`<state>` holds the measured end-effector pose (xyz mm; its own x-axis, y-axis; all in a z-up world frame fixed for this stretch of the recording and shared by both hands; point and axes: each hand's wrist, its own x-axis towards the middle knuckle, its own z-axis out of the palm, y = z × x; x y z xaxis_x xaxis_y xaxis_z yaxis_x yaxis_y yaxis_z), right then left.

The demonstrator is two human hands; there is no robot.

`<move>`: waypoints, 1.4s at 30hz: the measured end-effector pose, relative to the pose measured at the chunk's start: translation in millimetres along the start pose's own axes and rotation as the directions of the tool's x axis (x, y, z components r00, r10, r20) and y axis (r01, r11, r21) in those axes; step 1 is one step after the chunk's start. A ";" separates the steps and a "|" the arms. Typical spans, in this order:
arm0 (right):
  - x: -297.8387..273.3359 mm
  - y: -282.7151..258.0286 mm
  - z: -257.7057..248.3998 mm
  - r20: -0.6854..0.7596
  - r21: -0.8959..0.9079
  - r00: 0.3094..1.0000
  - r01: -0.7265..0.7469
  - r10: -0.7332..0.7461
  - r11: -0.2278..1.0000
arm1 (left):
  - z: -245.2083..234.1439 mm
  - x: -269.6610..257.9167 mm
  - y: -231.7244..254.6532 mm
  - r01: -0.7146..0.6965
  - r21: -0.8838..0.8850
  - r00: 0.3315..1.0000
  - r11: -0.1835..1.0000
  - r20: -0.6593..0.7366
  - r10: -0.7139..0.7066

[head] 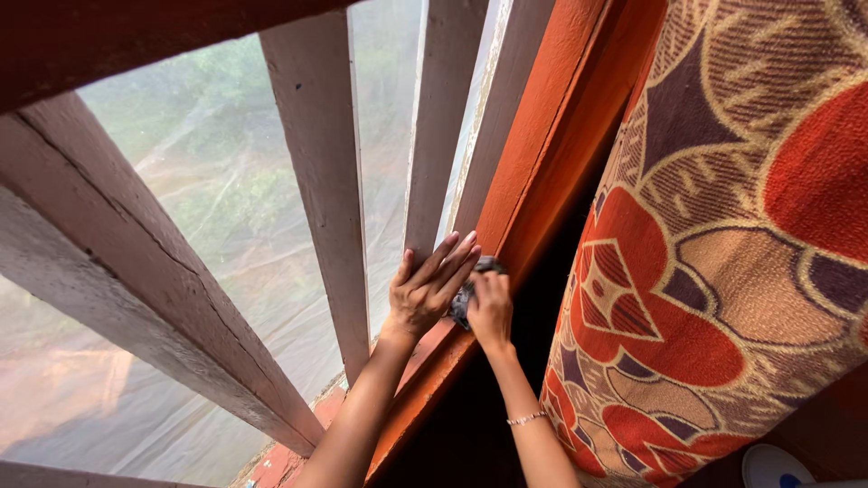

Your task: The person wipes the wooden window frame and bars with a cloth, then rinses the cloth in a bucket of water and continues cleaning the frame.

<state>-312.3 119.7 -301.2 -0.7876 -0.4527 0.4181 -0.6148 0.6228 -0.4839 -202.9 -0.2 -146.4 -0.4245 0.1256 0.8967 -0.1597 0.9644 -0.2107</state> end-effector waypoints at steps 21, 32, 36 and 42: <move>6.1 7.1 56.5 0.225 -0.495 0.878 0.477 -0.423 0.726 | 5.6 -14.9 0.6 -0.037 0.003 0.998 0.999 0.048 0.037; -79.9 8.0 40.5 0.228 0.091 0.968 0.088 -0.106 0.992 | 0.8 -13.2 -2.7 -0.047 0.036 0.996 0.998 0.075 0.044; -81.6 9.4 28.4 0.210 0.215 0.973 0.047 -0.094 0.975 | 2.7 -11.8 -1.8 -0.061 0.078 0.997 0.995 0.060 0.057; -93.0 -2.0 80.8 -0.133 0.288 0.976 -0.131 0.175 0.949 | 4.3 -10.9 -1.0 -0.075 0.087 0.996 0.993 0.044 0.072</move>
<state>-241.2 109.0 -401.2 -0.8704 -0.2480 0.4253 -0.4921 0.4664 -0.7350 -201.9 -3.5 -157.6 -0.4736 0.1842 0.8613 -0.2044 0.9282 -0.3109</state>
